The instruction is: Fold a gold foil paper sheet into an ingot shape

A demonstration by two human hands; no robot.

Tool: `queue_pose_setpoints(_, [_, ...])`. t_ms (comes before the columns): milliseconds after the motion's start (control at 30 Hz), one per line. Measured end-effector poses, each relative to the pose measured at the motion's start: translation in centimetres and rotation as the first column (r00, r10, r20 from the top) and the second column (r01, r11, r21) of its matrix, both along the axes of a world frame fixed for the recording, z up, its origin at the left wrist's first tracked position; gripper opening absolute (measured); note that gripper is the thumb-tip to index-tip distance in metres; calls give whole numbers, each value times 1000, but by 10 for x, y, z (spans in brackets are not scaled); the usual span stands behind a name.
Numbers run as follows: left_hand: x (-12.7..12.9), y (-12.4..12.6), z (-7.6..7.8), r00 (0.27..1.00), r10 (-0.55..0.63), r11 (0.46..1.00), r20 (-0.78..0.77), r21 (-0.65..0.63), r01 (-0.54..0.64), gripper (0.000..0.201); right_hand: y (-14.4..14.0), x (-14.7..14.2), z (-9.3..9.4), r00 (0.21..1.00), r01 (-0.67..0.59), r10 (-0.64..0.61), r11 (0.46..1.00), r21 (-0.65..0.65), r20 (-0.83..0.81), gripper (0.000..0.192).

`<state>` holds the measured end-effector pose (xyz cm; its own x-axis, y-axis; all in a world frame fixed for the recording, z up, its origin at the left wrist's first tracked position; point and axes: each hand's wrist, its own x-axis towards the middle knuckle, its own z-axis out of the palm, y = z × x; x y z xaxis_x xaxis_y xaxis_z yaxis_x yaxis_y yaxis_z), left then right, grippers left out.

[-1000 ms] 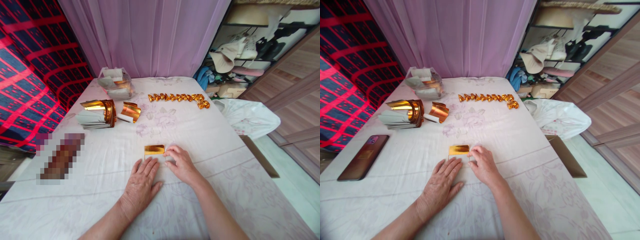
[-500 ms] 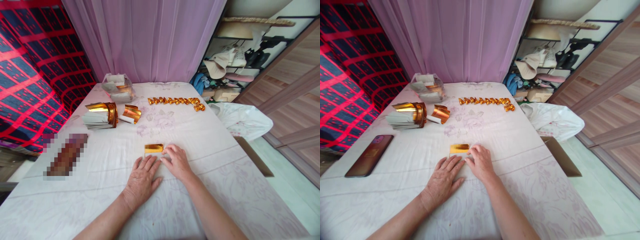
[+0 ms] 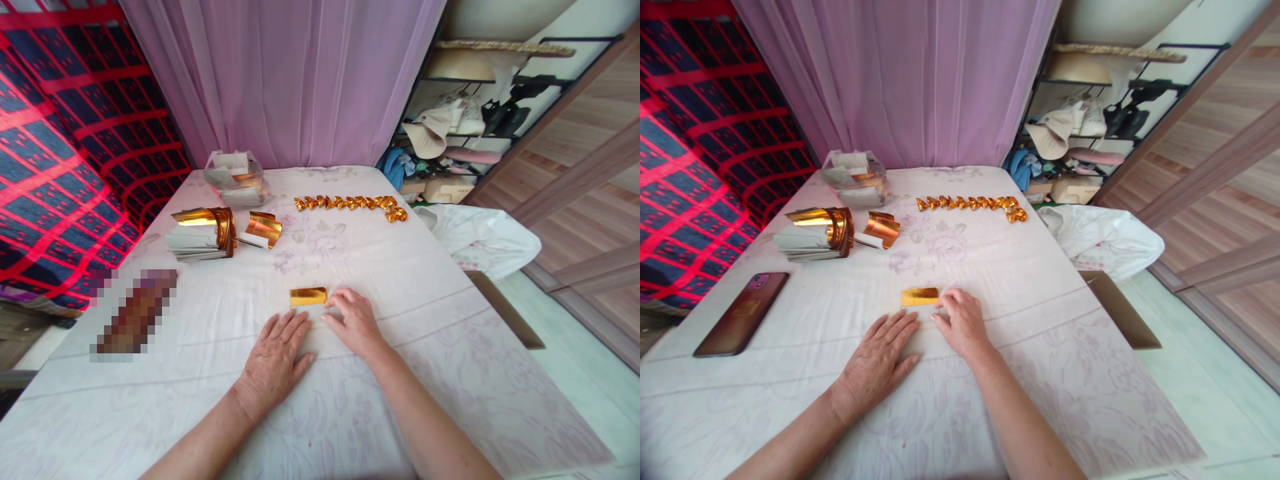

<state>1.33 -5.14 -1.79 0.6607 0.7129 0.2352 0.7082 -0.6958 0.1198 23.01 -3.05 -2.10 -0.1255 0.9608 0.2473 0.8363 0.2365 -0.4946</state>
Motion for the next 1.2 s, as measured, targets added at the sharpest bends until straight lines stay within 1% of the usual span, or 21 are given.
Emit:
queue_pose_setpoints(133, [-8, -1, 1, 1000, 3, 1000, -30, 26, -2, 45, 0, 0, 1, 1000, 2, -2, 1000, 6, 3, 13])
queue_pose_setpoints(400, [-24, -1, 3, 1000, 17, 999, -23, 44, -16, 45, 0, 0, 2, 1000, 2, -2, 1000, 7, 2, 11])
queue_pose_setpoints(600, [-27, -1, 3, 1000, 23, 999, -17, 36, -22, 44, 1, 3, -1, 1000, -11, 11, 1000, 21, -10, 9])
queue_pose_setpoints(700, [-25, 0, 4, 999, 37, 999, 9, 35, -38, 44, 0, 2, 1, 1000, -21, 23, 996, 92, -22, 7])
queue_pose_setpoints(800, [-23, -1, 4, 999, 43, 998, 30, 37, -45, 45, -7, -7, 10, 1000, 5, -9, 980, 201, 18, 17])
queue_pose_setpoints(833, [-22, -1, 4, 998, 48, 998, 35, 34, -49, 45, -10, -12, 13, 999, -5, -4, 976, 217, 44, 20])
queue_pose_setpoints(933, [-21, -1, 5, 997, 65, 998, 40, 20, -66, 44, -19, -27, 20, 980, -152, 127, 975, 165, 153, 29])
queue_pose_setpoints(1000, [-21, -1, 6, 997, 69, 997, 40, 16, -70, 43, -23, -35, 20, 956, -232, 212, 969, 82, 201, 34])
queue_pose_setpoints(1100, [-20, -1, 6, 996, 72, 997, 47, 22, -73, 43, -26, -36, 14, 930, -279, 282, 959, -47, 234, 44])
queue_pose_setpoints(1200, [-20, -1, 7, 996, 72, 997, 54, 37, -74, 42, -28, -28, 10, 920, -287, 304, 952, -104, 245, 51])
